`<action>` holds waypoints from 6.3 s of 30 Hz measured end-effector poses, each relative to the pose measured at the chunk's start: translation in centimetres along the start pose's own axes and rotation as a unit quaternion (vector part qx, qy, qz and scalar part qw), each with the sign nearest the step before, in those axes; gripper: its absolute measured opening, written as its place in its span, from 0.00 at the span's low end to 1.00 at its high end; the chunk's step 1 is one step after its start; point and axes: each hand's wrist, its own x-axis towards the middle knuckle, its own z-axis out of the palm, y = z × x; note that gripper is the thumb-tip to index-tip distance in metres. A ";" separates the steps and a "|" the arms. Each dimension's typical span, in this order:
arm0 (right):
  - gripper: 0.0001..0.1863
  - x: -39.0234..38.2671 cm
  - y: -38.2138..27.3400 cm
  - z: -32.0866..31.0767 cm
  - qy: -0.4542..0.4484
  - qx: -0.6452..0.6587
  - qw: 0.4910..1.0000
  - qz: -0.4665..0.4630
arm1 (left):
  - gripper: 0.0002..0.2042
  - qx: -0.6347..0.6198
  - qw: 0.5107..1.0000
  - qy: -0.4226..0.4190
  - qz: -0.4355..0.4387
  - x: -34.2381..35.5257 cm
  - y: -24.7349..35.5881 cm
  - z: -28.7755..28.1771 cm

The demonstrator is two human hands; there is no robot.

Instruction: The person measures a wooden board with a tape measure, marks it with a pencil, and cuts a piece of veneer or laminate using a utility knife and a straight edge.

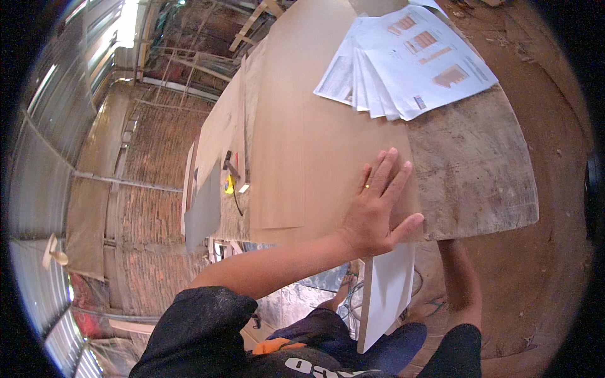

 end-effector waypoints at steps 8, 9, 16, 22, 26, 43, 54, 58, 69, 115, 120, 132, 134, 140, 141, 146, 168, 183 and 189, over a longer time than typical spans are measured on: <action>0.17 -11.3 -4.5 -7.2 -0.011 0.037 0.998 -0.044 | 0.41 -0.037 0.999 0.031 -0.003 -0.1 0.4 0.6; 0.14 -12.6 -6.5 -9.2 -0.009 0.049 0.997 -0.053 | 0.41 -0.041 0.998 0.038 -0.004 -0.3 0.4 0.6; 0.10 -22.7 -14.3 -20.0 0.140 -0.045 0.975 0.167 | 0.39 -0.081 0.992 0.097 0.002 -1.6 -1.2 0.4; 0.23 -22.6 -24.2 -31.9 0.431 0.267 0.775 0.378 | 0.31 -0.264 0.934 0.234 0.056 -4.4 -0.8 -4.2; 0.30 -17.7 -35.5 -34.9 0.346 0.393 0.805 0.279 | 0.17 -0.358 0.909 0.211 0.015 -16.0 -4.5 -9.9; 0.12 -0.7 -76.5 9.4 0.186 0.550 0.747 0.323 | 0.07 -0.384 0.877 0.226 -0.182 -57.7 -41.4 -27.0; 0.13 14.4 -69.8 26.3 0.091 0.047 0.979 0.175 | 0.07 -0.273 0.863 0.273 -0.327 -68.5 -50.0 -25.6; 0.21 26.5 -61.1 30.3 0.051 -0.085 0.991 0.092 | 0.09 -0.192 0.867 0.295 -0.352 -70.2 -54.0 -24.9; 0.41 38.1 -55.1 35.7 -0.141 -0.355 0.881 0.279 | 0.28 -0.065 0.914 0.206 -0.343 -74.5 -67.1 -26.3; 0.20 -7.8 -92.8 63.2 0.047 0.062 0.949 0.305 | 0.46 0.016 0.933 0.120 -0.338 -62.6 -88.3 -19.4; 0.14 -5.8 -92.8 62.6 0.077 0.108 0.921 0.366 | 0.43 0.031 0.939 0.080 -0.334 -61.1 -88.5 -19.9; 0.14 -4.8 -91.3 62.1 0.057 0.055 0.939 0.333 | 0.48 0.050 0.935 0.097 -0.337 -60.2 -88.2 -20.6; 0.14 -5.1 -91.0 62.3 0.058 0.072 0.940 0.330 | 0.51 0.052 0.935 0.087 -0.340 -60.2 -88.2 -20.7; 0.13 -5.3 -90.3 62.4 0.049 0.073 0.942 0.325 | 0.50 0.023 0.930 0.107 -0.350 -60.4 -88.6 -20.4; 0.12 -5.3 -90.3 62.4 0.041 0.072 0.939 0.334 | 0.50 0.022 0.931 0.104 -0.349 -60.4 -88.6 -20.5; 0.13 -5.4 -90.2 62.7 0.071 0.091 0.942 0.314 | 0.50 0.028 0.933 0.085 -0.348 -59.9 -88.3 -20.9; 0.15 -7.6 -91.9 58.9 0.005 0.023 0.975 0.219 | 0.50 0.048 0.940 0.114 -0.317 -60.4 -89.4 -20.0; 0.15 -13.5 -95.8 74.5 -0.061 -0.127 0.955 0.262 | 0.54 -0.046 0.935 0.051 -0.349 -61.0 -88.3 -23.3; 0.08 -13.9 -91.1 77.0 0.030 -0.216 0.956 0.195 | 0.53 -0.039 0.935 0.070 -0.344 -60.8 -88.5 -21.7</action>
